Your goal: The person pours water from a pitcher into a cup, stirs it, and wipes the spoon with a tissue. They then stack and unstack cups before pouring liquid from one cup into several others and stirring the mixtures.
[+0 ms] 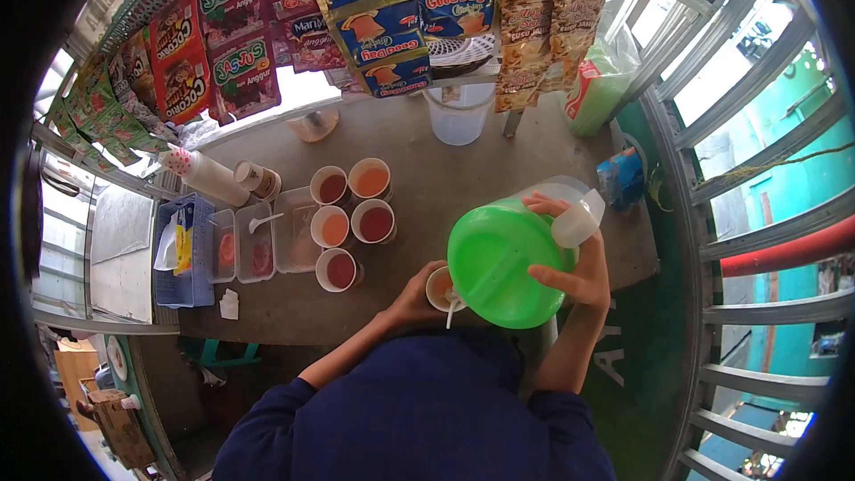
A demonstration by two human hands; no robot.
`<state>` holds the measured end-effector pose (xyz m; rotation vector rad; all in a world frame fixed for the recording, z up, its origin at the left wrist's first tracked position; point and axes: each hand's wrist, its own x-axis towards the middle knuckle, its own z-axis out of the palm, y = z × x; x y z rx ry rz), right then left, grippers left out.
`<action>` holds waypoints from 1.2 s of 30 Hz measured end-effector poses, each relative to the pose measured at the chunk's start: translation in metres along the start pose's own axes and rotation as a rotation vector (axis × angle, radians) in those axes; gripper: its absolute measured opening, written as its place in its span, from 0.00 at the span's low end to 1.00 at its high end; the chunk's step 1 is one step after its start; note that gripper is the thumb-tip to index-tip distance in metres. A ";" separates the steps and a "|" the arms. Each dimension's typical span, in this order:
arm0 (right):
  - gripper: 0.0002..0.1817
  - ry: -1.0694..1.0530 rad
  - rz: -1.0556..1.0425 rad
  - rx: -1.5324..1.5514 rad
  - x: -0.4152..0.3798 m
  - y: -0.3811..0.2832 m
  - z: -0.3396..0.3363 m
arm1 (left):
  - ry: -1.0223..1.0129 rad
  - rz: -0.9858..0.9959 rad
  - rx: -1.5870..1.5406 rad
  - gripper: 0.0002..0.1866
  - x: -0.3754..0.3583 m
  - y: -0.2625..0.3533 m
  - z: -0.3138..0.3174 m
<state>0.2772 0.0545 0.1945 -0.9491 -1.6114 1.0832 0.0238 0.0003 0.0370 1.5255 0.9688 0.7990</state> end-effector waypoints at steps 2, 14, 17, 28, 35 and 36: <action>0.37 0.006 0.002 0.008 0.000 -0.001 0.001 | 0.004 -0.002 0.016 0.40 0.000 0.000 0.000; 0.37 -0.002 -0.005 0.012 0.001 -0.001 0.000 | 0.007 0.002 0.026 0.40 0.000 -0.001 -0.001; 0.37 -0.003 -0.007 0.021 0.001 -0.001 0.000 | 0.015 0.019 0.025 0.40 0.000 -0.002 0.000; 0.37 -0.015 -0.019 -0.004 0.002 -0.001 0.000 | 0.031 0.047 0.028 0.38 0.000 0.003 0.000; 0.37 -0.019 -0.019 0.010 0.003 -0.001 0.001 | 0.047 0.080 0.061 0.37 0.000 -0.001 -0.001; 0.37 -0.023 -0.017 0.004 0.003 -0.001 0.001 | 0.047 0.079 0.061 0.37 -0.001 -0.004 0.000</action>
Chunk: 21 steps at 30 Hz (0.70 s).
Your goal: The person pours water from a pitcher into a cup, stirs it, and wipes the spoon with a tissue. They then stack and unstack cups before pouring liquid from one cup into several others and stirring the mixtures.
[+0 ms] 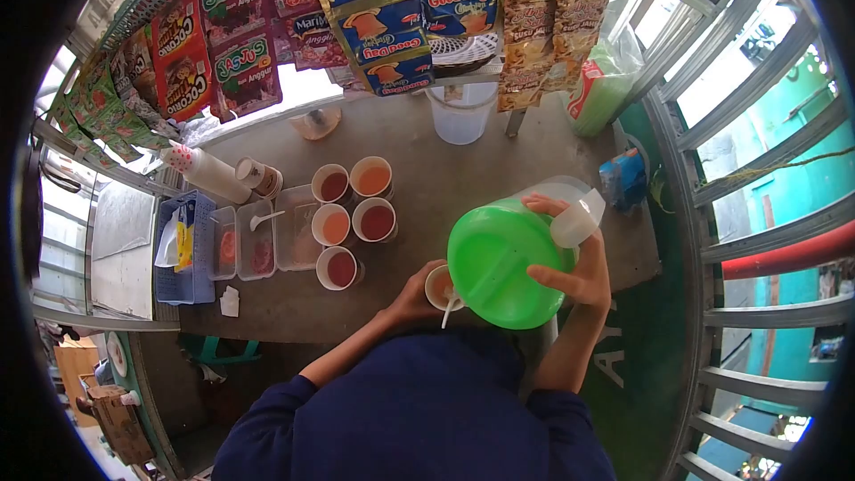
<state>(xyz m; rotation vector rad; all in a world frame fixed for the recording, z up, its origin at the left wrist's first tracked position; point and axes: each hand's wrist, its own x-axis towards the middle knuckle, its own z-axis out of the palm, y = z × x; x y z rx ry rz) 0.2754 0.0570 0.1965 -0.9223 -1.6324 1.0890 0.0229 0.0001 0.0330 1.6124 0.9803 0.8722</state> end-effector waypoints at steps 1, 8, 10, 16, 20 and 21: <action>0.37 0.000 0.000 0.000 0.000 0.000 0.000 | 0.013 -0.019 0.001 0.37 -0.001 -0.003 0.002; 0.37 0.009 -0.011 0.024 -0.001 0.000 0.000 | 0.100 0.036 0.072 0.37 -0.007 -0.032 0.015; 0.37 0.009 -0.009 0.032 -0.002 0.000 0.000 | 0.096 0.024 0.071 0.38 -0.007 -0.028 0.015; 0.38 0.003 0.001 0.052 -0.001 0.000 -0.001 | 0.112 0.049 0.072 0.38 -0.008 -0.032 0.016; 0.37 -0.013 0.005 0.033 -0.001 -0.001 -0.001 | 0.113 0.058 0.072 0.38 -0.008 -0.026 0.014; 0.37 -0.014 0.010 0.032 -0.001 -0.002 0.000 | 0.113 0.057 0.072 0.38 -0.007 -0.023 0.014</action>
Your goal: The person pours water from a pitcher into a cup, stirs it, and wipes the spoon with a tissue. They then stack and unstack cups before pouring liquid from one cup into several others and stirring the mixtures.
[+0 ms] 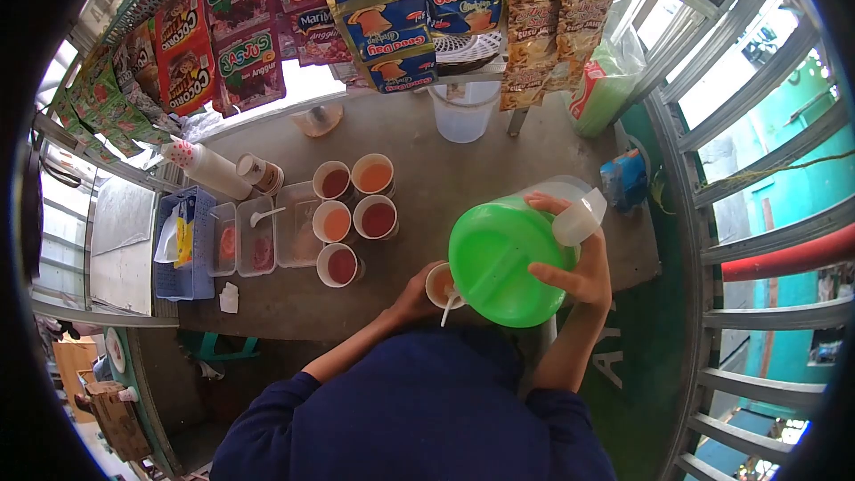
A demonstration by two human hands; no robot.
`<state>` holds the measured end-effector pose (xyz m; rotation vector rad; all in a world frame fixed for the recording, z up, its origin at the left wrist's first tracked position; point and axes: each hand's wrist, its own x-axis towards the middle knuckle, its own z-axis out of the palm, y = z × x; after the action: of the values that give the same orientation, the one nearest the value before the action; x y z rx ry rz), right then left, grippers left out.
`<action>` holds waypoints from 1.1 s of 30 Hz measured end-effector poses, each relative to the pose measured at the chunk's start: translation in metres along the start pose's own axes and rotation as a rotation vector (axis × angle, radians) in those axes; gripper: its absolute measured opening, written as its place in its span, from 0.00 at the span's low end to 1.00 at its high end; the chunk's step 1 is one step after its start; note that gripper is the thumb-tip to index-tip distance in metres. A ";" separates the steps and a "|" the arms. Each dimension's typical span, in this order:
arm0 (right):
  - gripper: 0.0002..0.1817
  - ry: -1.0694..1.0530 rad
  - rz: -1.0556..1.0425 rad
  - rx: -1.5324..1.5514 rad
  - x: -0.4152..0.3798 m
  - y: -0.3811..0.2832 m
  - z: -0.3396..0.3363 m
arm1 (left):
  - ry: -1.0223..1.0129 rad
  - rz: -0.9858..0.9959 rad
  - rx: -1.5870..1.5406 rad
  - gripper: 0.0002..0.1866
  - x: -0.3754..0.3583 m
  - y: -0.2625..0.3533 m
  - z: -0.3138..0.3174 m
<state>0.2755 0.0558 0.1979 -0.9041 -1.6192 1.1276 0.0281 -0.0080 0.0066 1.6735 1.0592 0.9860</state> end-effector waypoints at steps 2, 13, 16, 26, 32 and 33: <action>0.37 -0.004 -0.003 -0.006 0.001 0.000 0.001 | -0.005 -0.013 0.001 0.37 0.001 0.005 -0.001; 0.37 0.002 -0.008 -0.049 0.000 0.002 0.002 | -0.009 -0.031 -0.022 0.36 0.001 0.004 -0.001; 0.38 0.006 -0.004 -0.060 0.000 0.001 0.002 | -0.019 -0.048 -0.028 0.36 0.002 0.005 -0.002; 0.38 -0.006 -0.018 -0.064 0.001 0.002 0.002 | -0.003 -0.041 -0.008 0.37 -0.001 -0.002 0.001; 0.38 -0.014 -0.010 -0.089 0.000 0.003 0.002 | -0.025 -0.059 -0.006 0.37 0.001 0.003 -0.001; 0.38 -0.021 -0.017 -0.099 0.000 0.003 0.001 | -0.025 -0.059 -0.006 0.37 0.001 0.003 -0.002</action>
<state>0.2743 0.0564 0.1947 -0.9436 -1.7089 1.0560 0.0275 -0.0077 0.0099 1.6363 1.0821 0.9272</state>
